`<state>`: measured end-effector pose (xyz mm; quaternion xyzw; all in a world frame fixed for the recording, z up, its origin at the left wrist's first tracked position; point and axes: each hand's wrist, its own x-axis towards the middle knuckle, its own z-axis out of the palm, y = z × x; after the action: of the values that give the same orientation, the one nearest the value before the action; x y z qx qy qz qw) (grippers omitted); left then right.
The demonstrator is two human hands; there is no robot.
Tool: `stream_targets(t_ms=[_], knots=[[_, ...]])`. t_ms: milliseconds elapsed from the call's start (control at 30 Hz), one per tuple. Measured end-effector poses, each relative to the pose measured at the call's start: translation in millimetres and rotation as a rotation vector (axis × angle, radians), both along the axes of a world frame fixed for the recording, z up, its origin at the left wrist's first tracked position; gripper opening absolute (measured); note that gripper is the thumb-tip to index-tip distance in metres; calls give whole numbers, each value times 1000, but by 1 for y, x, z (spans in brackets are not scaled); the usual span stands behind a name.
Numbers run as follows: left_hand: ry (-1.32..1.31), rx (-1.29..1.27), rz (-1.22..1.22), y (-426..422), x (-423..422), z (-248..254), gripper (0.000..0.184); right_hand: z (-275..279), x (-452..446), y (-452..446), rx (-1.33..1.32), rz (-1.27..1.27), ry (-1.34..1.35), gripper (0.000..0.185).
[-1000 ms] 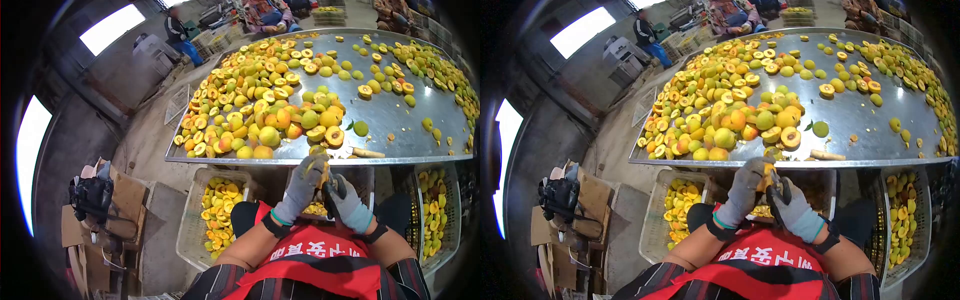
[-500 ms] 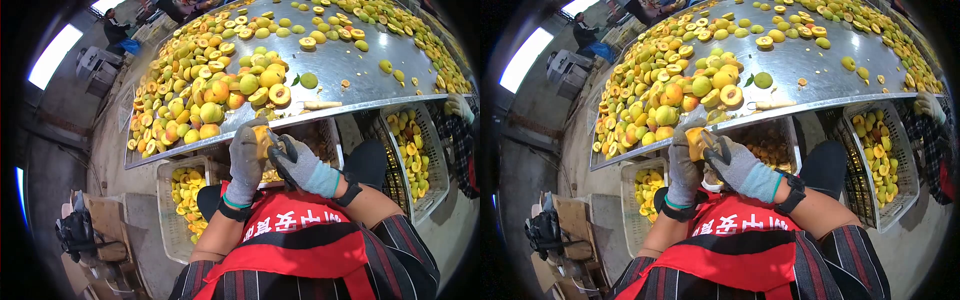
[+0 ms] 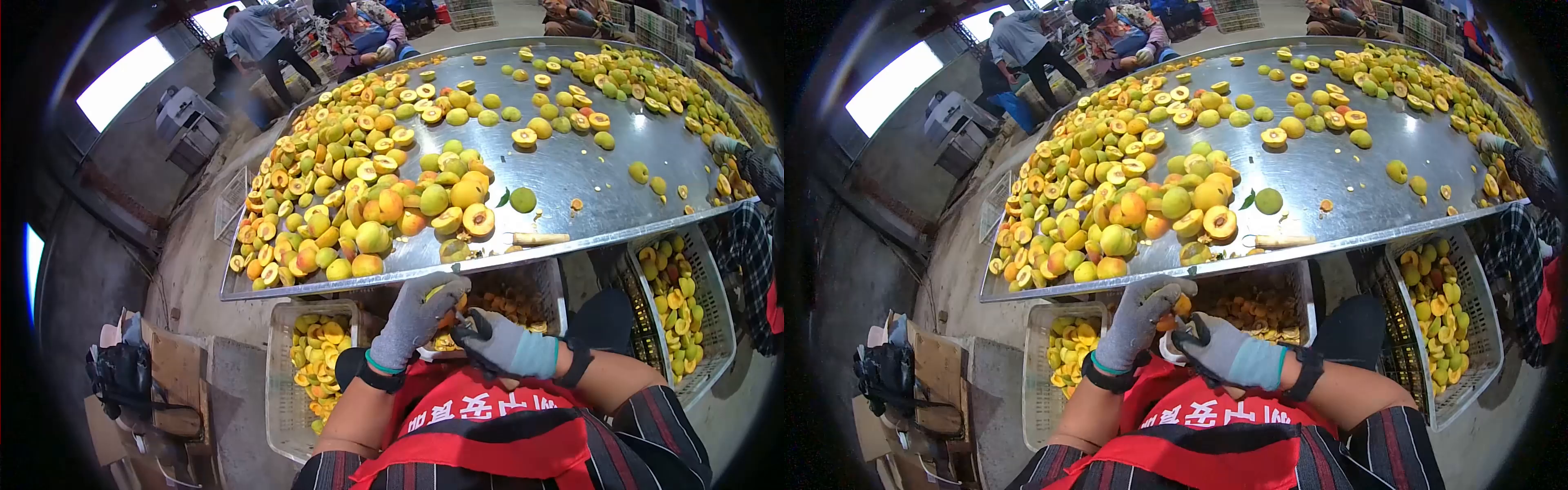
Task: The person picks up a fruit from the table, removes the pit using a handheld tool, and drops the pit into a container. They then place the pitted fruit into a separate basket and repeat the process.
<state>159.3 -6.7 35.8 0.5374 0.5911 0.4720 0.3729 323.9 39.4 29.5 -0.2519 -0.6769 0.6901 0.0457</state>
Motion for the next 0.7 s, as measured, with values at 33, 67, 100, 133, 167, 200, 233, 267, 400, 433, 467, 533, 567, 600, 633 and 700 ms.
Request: stream_targets(t_ms=[33, 67, 100, 133, 167, 200, 233, 267, 400, 433, 467, 533, 567, 600, 633, 700], knots=[[52, 0, 11, 0, -1, 1, 24, 5, -1, 0, 0, 7, -1, 31], [45, 73, 46, 2, 2, 1, 23, 8, -2, 0, -101, 6, 13, 30], [46, 73, 54, 1, 5, 1, 23, 8, -3, 0, -204, 5, 28, 30], [115, 115, 88, 0, 7, 3, 23, -1, -5, -2, -205, 10, 29, 30], [185, 157, 119, -1, 9, 6, 22, -20, -7, -6, 186, -74, 125, 28], [207, 90, 86, -2, 9, 13, 21, -32, -8, -8, 576, -158, 218, 27], [206, 89, 87, -2, 9, 13, 21, -40, -6, -7, 575, -157, 217, 27], [252, 15, 64, -2, 9, 13, 20, -44, -4, -6, 682, -105, 126, 27], [124, 150, 123, 0, 10, -7, 20, -3, -3, -4, -70, -34, -33, 29], [123, 147, 126, -2, 12, -8, 20, -13, -4, -5, -73, -30, -35, 29], [140, 138, 143, -3, 14, -5, 20, -30, -5, -6, 141, -51, 70, 30], [244, 136, 94, -2, 13, 6, 20, -27, -4, -7, 350, -105, 99, 34], [243, 130, 93, 0, 11, 6, 20, -24, -2, -7, 345, -105, 97, 34], [203, -53, 57, 1, 10, 5, 20, -22, 0, -7, 519, -34, -13, 35], [162, -233, 22, 3, 9, 6, 19, -21, 0, -5, 694, 39, -122, 37], [179, -260, 15, 5, 7, 6, 17, -23, -4, -2, 717, 77, -90, 40]])
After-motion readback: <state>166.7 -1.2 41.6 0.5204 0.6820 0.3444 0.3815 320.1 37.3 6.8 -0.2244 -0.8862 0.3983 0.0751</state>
